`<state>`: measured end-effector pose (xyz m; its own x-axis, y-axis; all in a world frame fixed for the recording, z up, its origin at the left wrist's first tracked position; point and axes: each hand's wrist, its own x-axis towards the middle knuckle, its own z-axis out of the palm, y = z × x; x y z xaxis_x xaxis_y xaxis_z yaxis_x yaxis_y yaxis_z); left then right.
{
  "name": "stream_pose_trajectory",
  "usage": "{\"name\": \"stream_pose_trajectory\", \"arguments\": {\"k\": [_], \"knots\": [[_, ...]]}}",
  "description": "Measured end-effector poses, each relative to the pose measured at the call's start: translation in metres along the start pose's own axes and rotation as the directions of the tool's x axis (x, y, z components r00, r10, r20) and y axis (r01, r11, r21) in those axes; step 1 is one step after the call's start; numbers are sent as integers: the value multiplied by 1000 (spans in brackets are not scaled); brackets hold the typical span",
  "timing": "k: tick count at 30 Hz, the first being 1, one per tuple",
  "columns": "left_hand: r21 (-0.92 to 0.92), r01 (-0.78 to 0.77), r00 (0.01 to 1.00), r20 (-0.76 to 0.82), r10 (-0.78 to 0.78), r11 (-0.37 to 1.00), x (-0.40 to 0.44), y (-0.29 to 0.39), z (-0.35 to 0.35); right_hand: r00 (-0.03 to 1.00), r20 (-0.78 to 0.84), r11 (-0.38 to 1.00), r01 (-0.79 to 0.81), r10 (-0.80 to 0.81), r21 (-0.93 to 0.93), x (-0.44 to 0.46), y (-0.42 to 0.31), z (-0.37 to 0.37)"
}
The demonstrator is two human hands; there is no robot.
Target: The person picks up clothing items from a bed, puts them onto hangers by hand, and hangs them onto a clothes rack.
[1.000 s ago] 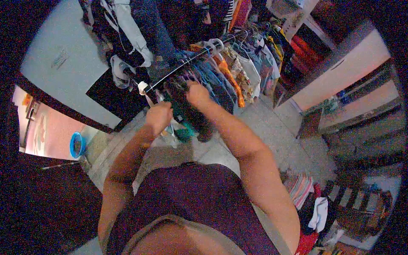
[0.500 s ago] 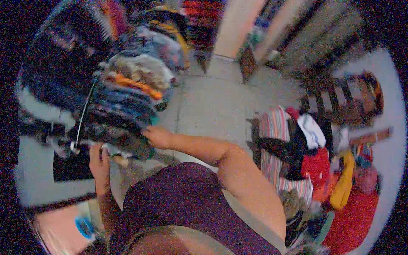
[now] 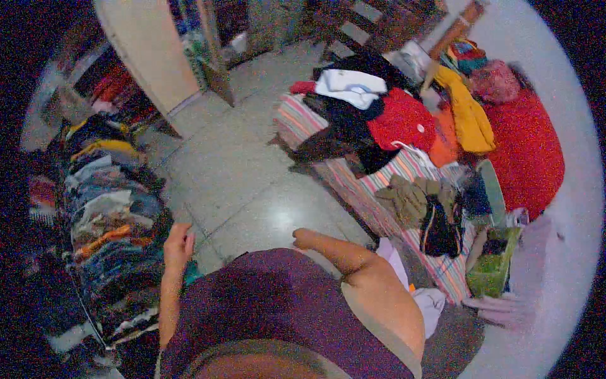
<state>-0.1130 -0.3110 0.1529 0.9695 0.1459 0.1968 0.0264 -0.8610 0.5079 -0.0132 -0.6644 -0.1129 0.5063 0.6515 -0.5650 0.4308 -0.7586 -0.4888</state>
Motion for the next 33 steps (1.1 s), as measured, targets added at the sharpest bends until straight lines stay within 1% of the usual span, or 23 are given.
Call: {"name": "stream_pose_trajectory", "arguments": {"k": [1,2,4,5,7,8,9,11,12,14,16,18,19,22,23,25,26,28,29,30,31,32,33], "knots": [[-2,-16,998,63,16,1000,11,16,15,994,-39,992,-100,103,82,-22,10,-6],[-40,-46,986,160,51,998,26,32,24,984,-103,984,-131,144,124,-35,25,-5],[-37,-88,965,246,95,995,46,58,54,949,-219,961,-182,227,208,-62,56,-5],[-32,-111,950,289,115,993,56,71,70,951,-206,961,-192,232,197,-73,73,-8],[-32,-240,906,352,236,970,78,96,98,954,-180,962,-211,241,173,-93,102,-17],[-36,-301,878,379,292,953,87,108,108,946,-232,967,-193,228,166,-104,116,-15],[-63,-320,858,403,317,945,93,124,115,935,-284,973,-172,211,156,-113,131,-12],[-134,-360,811,444,380,923,109,147,129,923,-330,963,-122,199,240,-120,156,-5],[-139,-373,795,462,393,917,119,154,139,921,-329,936,-89,207,340,-122,169,1],[-151,-405,748,513,422,902,132,161,157,879,-340,868,-147,335,475,-128,183,19],[-178,-467,699,525,485,866,147,164,171,763,-341,779,-319,549,541,-119,172,19],[-206,-495,658,546,519,844,165,167,183,818,-456,921,-212,350,327,-92,193,45],[-219,-494,643,559,523,841,175,168,190,839,-491,967,-153,235,202,-80,203,55],[-278,-439,635,576,514,854,207,165,211,902,-430,992,-87,39,-92,-88,180,2],[-307,-417,634,576,516,855,220,167,219,880,-474,995,-81,41,-65,-83,183,-3],[-260,-447,610,611,504,856,251,173,227,832,-554,998,-54,32,-23,-69,195,-19],[-228,-459,605,628,490,859,264,173,228,843,-534,991,-119,71,-56,-51,217,-8],[-241,-501,594,603,533,831,292,168,234,860,-494,966,-221,128,-134,-4,270,16],[-240,-518,592,592,547,821,304,163,235,831,-521,962,-56,193,267,-1,271,-3],[-252,-512,589,592,550,821,316,162,232,814,-516,779,134,266,612,-5,271,-33],[-262,-506,590,591,551,822,327,165,228,797,-464,596,169,386,785,-5,263,-62],[-268,-497,594,589,548,826,338,166,227,767,-405,376,229,499,898,-8,249,-98],[-267,-517,588,579,564,813,349,162,232,703,-305,283,152,642,947,-13,223,-138]]}}
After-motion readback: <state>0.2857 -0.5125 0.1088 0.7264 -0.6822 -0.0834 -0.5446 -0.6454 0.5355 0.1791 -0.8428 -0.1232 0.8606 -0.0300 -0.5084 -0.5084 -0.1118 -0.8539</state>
